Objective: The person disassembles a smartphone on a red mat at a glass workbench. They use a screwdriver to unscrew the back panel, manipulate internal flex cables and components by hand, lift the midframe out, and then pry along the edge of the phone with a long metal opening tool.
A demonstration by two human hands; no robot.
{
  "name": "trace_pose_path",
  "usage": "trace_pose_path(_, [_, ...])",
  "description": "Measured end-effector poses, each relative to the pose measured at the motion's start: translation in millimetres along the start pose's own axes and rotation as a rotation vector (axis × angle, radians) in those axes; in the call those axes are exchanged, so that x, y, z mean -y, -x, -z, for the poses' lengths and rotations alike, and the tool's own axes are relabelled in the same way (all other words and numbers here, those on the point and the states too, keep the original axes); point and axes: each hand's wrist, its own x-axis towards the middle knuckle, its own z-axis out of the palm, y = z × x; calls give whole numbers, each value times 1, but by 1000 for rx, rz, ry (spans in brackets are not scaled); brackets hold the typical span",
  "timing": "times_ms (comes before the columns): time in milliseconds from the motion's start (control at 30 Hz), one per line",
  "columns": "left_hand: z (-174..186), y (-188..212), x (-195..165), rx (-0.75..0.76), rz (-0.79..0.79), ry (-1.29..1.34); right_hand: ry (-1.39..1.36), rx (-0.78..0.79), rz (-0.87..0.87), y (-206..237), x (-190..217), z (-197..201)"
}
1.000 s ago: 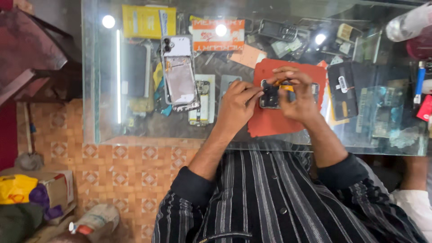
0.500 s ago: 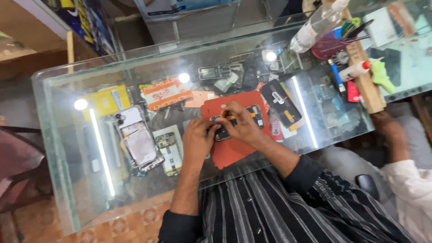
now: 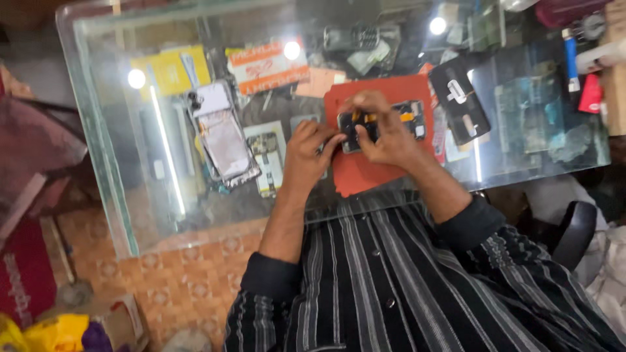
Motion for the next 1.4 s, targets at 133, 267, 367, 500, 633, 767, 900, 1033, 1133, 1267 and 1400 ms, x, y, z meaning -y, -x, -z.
trace_pose_path(133, [1, 2, -5, 2, 16, 9, -105, -92, -152, 7, -7, 2])
trace_pose_path(267, [2, 2, -10, -4, 10, -3, -258, -32, -148, 9, -1, 9])
trace_pose_path(367, [0, 2, -13, 11, 7, -20, -278, -75, -215, 11, 12, 21])
trace_pose_path(500, [-1, 4, -15, -13, 23, 11, 96, 59, -334, 6, 25, 31])
trace_pose_path(633, [-1, 5, -16, -33, 65, 35, 452, 282, -421, 0, 27, 28])
trace_pose_path(767, [-1, 6, -16, -47, 67, 32, 601, 407, -402, -4, 22, 25])
trace_pose_path(900, [0, 6, -15, -72, 56, 27, 733, 485, -311, -11, 11, 21])
trace_pose_path(1033, [3, 5, -16, -73, 46, 17, 896, 590, -351, -13, 1, 12])
trace_pose_path(1133, [4, 6, -19, -84, 69, 31, 895, 536, -196, -7, -2, 8])
trace_pose_path(1267, [6, 5, -22, -68, 94, 44, 884, 506, -127, -4, -1, 6])
trace_pose_path(1400, [4, -3, -32, -76, 116, 45, 822, 479, -173, -9, 8, 14])
